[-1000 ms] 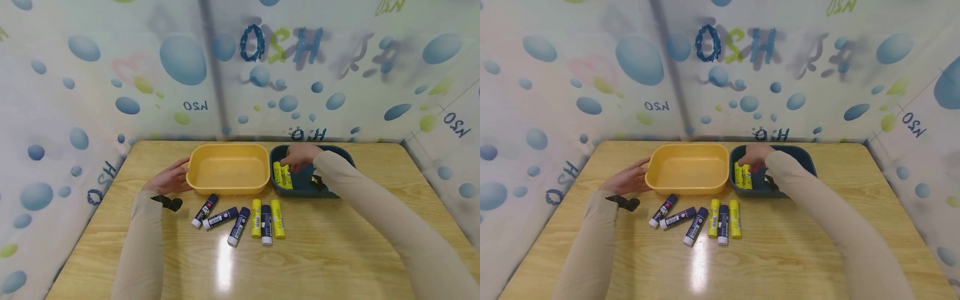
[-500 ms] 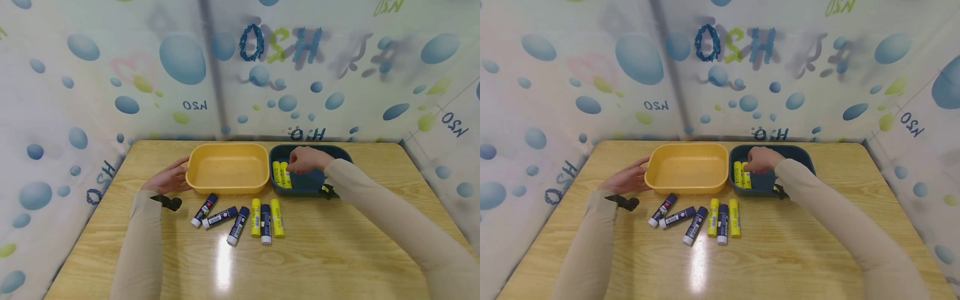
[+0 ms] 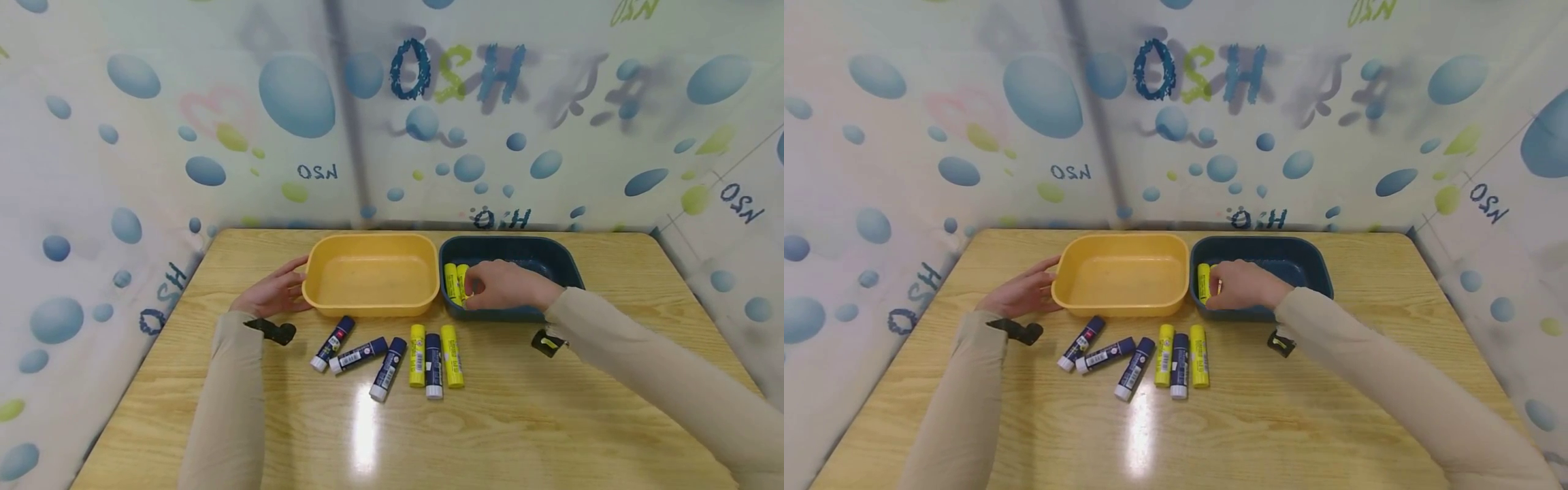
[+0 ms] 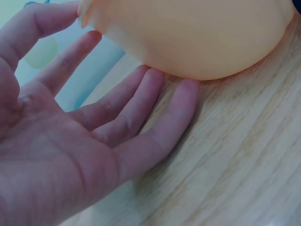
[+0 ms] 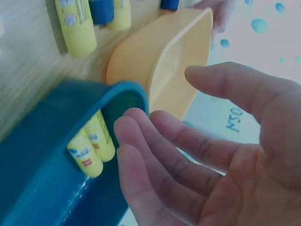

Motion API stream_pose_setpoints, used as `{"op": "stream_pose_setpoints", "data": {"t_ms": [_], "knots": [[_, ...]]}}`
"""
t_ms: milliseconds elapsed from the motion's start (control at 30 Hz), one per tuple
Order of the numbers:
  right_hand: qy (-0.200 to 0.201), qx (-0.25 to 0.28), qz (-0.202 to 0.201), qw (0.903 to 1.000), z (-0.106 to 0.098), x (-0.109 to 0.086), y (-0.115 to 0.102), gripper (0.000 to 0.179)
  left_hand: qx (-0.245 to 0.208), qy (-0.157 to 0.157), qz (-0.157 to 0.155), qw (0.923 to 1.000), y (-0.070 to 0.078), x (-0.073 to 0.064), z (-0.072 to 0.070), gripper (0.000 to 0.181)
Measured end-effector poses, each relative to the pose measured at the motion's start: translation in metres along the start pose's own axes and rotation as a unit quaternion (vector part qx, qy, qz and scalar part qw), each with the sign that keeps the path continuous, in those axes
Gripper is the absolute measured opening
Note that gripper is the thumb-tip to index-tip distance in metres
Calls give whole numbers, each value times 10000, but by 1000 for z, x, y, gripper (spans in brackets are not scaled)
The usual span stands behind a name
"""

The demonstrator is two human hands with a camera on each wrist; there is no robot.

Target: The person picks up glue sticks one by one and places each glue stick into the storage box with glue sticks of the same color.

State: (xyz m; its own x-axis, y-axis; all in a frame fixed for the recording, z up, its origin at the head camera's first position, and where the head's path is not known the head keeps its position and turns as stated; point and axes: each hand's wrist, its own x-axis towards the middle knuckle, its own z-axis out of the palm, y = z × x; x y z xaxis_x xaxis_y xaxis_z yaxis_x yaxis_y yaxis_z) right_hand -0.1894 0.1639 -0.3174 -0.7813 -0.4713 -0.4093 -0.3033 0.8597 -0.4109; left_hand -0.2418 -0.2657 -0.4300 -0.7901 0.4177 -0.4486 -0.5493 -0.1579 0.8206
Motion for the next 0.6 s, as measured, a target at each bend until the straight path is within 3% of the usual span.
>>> {"op": "stream_pose_setpoints", "data": {"t_ms": [433,600], "knots": [[-372,427,-546,9969,34,-12,-6,11,194,-25,38,9998,-1,0,1,58],[-502,366,-403,9973,50,-7,-7,11,207,-36,58,9998,-2,1,0,57]]}}
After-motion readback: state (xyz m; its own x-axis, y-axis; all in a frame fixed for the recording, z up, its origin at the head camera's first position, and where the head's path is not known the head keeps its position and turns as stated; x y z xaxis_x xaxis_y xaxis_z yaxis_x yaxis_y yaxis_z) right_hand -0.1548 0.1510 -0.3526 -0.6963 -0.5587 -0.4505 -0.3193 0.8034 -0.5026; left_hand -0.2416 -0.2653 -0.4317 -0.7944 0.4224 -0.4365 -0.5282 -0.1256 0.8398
